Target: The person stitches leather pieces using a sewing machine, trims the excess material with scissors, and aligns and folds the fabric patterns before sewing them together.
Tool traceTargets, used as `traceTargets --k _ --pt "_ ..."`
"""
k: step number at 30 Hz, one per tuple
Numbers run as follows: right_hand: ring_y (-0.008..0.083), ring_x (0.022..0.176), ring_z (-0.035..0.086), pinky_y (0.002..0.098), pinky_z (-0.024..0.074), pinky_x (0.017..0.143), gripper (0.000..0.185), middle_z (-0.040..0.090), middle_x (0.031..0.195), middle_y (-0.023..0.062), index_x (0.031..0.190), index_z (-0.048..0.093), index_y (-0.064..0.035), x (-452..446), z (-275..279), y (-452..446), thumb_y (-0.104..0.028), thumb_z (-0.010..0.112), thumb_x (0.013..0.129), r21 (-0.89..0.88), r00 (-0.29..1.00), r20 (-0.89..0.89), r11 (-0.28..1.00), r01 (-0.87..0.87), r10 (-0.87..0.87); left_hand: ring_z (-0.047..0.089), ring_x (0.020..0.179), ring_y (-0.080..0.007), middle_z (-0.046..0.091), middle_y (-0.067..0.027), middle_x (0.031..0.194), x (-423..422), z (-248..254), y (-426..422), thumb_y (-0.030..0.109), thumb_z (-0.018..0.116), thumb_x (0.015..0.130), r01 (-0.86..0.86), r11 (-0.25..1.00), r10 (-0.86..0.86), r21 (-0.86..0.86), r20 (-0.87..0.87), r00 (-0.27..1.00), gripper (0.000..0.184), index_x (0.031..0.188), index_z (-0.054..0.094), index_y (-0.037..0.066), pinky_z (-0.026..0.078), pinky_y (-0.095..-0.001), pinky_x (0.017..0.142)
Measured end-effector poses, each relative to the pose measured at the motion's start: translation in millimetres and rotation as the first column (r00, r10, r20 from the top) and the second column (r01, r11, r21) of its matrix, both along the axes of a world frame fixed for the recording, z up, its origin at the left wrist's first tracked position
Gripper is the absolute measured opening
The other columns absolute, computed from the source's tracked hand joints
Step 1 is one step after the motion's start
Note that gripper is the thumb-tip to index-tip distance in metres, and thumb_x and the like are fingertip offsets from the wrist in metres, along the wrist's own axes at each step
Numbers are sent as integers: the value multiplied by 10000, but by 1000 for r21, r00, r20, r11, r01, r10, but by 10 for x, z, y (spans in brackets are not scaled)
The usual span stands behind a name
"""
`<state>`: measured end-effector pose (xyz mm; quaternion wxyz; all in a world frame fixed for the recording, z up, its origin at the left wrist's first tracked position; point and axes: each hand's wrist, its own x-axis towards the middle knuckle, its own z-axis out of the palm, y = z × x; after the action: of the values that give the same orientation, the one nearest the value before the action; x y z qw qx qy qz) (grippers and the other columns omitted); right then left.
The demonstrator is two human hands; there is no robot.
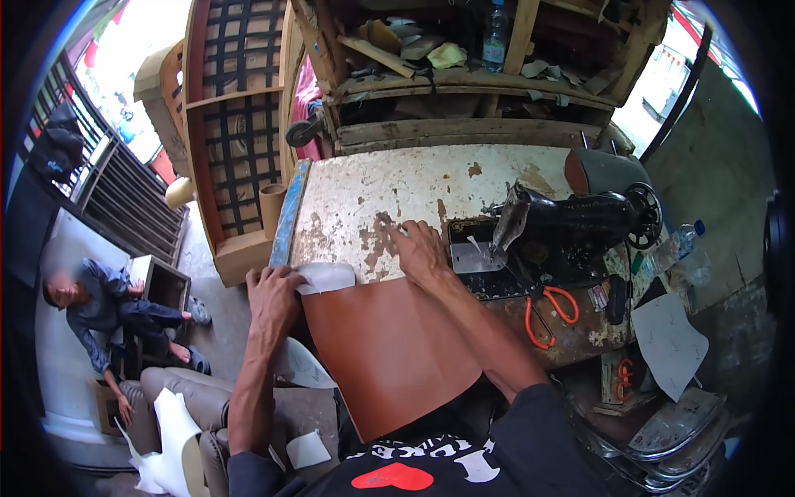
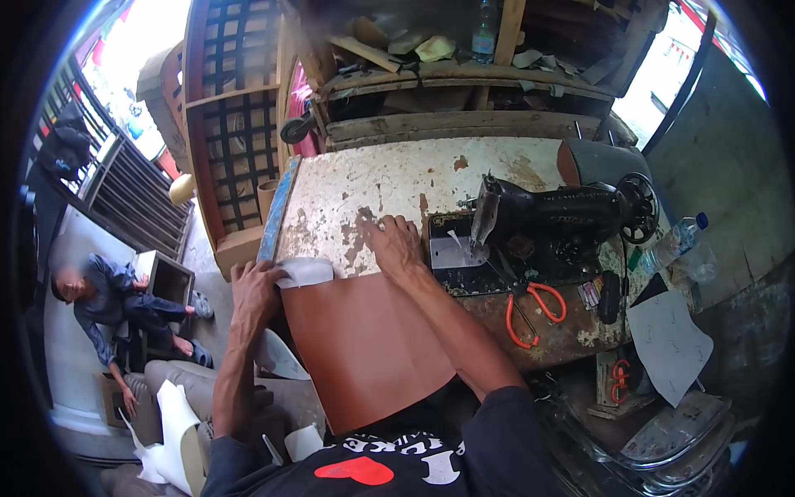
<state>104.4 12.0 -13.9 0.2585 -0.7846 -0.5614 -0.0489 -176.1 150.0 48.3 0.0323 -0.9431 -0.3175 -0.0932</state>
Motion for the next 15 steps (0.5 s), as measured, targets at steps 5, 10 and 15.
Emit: traceTargets --k 5,10,15 --pt "392 1032 662 494 555 900 222 668 979 223 1006 685 -8 363 -152 86 -187 554 1022 -68 998 -58 997 -26 22 660 949 -500 690 -251 1036 -277 268 355 211 675 995 -172 980 194 -100 295 935 211 1062 720 16 522 -544 814" --pt "404 1012 690 457 572 885 312 687 1223 234 1280 679 20 6 385 -345 -128 630 1010 388 969 157 914 117 -191 673 920 -476 675 -216 984 -354 923 299 177 666 992 -354 916 240 186 451 859 161 1000 699 20 527 -546 773" --pt "275 929 749 382 609 810 246 733 1128 184 1195 730 12 -504 719 -811 -169 674 1038 173 788 -610 984 33 81 668 858 -384 650 -150 926 -216 1592 58 199 765 917 -420 785 7 455 671 741 215 891 645 23 512 -493 750"
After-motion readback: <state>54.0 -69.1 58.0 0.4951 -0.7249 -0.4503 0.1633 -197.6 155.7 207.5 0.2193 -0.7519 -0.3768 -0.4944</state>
